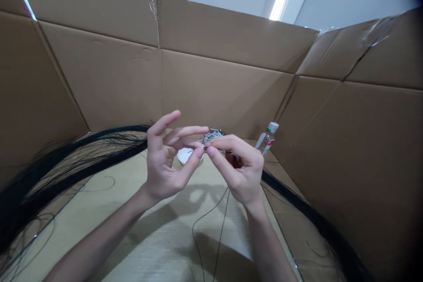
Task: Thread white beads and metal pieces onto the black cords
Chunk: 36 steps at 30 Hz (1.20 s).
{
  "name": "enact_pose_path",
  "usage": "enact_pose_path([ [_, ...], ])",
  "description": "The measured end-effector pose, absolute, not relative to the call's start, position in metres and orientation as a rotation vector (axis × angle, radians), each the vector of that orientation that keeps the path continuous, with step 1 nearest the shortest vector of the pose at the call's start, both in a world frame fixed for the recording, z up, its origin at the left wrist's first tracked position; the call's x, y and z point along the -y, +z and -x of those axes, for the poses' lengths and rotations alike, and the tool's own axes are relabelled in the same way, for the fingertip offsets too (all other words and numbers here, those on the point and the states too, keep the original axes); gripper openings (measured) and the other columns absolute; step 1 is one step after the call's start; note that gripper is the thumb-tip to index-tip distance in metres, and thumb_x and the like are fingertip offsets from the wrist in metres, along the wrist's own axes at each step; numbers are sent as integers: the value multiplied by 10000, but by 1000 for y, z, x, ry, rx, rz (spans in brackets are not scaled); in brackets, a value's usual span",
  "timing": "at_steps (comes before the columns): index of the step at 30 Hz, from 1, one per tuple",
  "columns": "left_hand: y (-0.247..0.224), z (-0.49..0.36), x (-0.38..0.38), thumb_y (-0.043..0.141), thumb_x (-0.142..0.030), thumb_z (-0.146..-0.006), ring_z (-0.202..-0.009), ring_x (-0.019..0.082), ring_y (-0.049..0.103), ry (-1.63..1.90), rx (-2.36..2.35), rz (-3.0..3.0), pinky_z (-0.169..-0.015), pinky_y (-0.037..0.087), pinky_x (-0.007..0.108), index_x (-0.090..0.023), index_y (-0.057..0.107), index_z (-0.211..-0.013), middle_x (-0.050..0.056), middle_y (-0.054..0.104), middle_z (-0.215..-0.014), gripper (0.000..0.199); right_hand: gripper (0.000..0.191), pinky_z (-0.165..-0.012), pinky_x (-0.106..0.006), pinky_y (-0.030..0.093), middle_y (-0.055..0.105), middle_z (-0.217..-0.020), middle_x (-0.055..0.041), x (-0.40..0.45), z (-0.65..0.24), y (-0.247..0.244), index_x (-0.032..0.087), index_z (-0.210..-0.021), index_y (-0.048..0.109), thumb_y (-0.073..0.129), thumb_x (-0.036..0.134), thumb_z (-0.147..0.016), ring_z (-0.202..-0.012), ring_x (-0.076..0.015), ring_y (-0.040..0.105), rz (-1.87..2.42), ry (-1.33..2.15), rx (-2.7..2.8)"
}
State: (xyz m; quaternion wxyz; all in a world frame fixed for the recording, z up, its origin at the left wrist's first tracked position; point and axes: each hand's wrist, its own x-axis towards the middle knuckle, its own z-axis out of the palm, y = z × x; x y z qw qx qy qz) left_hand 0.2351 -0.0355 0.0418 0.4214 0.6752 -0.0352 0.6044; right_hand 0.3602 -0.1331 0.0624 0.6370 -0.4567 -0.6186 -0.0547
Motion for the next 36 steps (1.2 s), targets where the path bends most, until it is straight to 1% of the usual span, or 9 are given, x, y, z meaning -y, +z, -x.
enact_pose_path([
  [3,45,-235,33,747,-22,-879,-1018,167,779,1558,55,-1707,-848,662,281,-324,425,-1437,21,751,-1214,712,71,-512,-263,406,781,-1010,-45,132,-363,61,215,-910,796,740,184,-941,-869,-175,713,1050,-77,1402],
  [5,47,-236,31,778,-48,-860,-955,159,784,1581,21,-1704,-837,667,279,-292,459,-1400,-3,769,-1082,673,71,-517,-263,420,773,-1074,-56,131,-364,60,223,-902,805,748,204,-940,-916,-190,717,1056,-64,1368],
  [10,49,-236,27,819,-140,-865,-819,155,775,1470,-126,-1707,-817,644,285,-242,526,-1327,-40,762,-841,557,84,-643,-298,525,768,-1072,-62,129,-364,58,228,-918,807,738,187,-942,-977,-211,720,1051,-102,1312],
  [15,49,-230,23,900,-178,-802,-879,163,784,1511,-196,-1754,-952,596,299,-251,615,-1300,-53,785,-804,578,66,-558,-276,455,780,-1012,-60,127,-368,58,213,-963,804,775,175,-918,-918,-194,715,1062,-81,1388],
  [19,51,-224,21,876,-193,-838,-888,162,798,1462,-180,-1824,-917,615,271,-273,675,-1305,-48,816,-860,514,72,-484,-261,360,784,-995,-41,127,-373,59,215,-974,809,782,170,-925,-720,-123,647,1053,-85,1468],
  [23,53,-220,24,842,-192,-874,-917,172,801,1451,-178,-1879,-911,619,280,-290,655,-1340,-42,825,-919,512,83,-455,-257,330,783,-987,-31,126,-374,59,213,-959,800,804,153,-902,-626,-91,582,1045,-145,1461],
  [30,56,-217,28,854,-210,-854,-919,199,780,1478,-251,-1871,-981,565,349,-262,603,-1330,-28,799,-862,541,34,-503,-274,348,756,-920,-22,124,-366,56,217,-902,768,775,183,-901,-671,-118,584,1058,-81,1294],
  [33,57,-216,23,852,-254,-860,-893,185,761,1354,-262,-1792,-929,559,327,-257,575,-1326,-22,789,-864,543,32,-521,-268,364,750,-892,-22,122,-363,55,213,-875,762,773,229,-901,-680,-122,589,1081,24,1225],
  [36,59,-215,17,845,-281,-868,-823,159,737,1218,-240,-1692,-842,558,287,-247,551,-1307,-31,768,-838,529,59,-594,-273,449,754,-882,-35,120,-362,55,207,-862,758,770,257,-892,-801,-166,668,1082,111,1159],
])
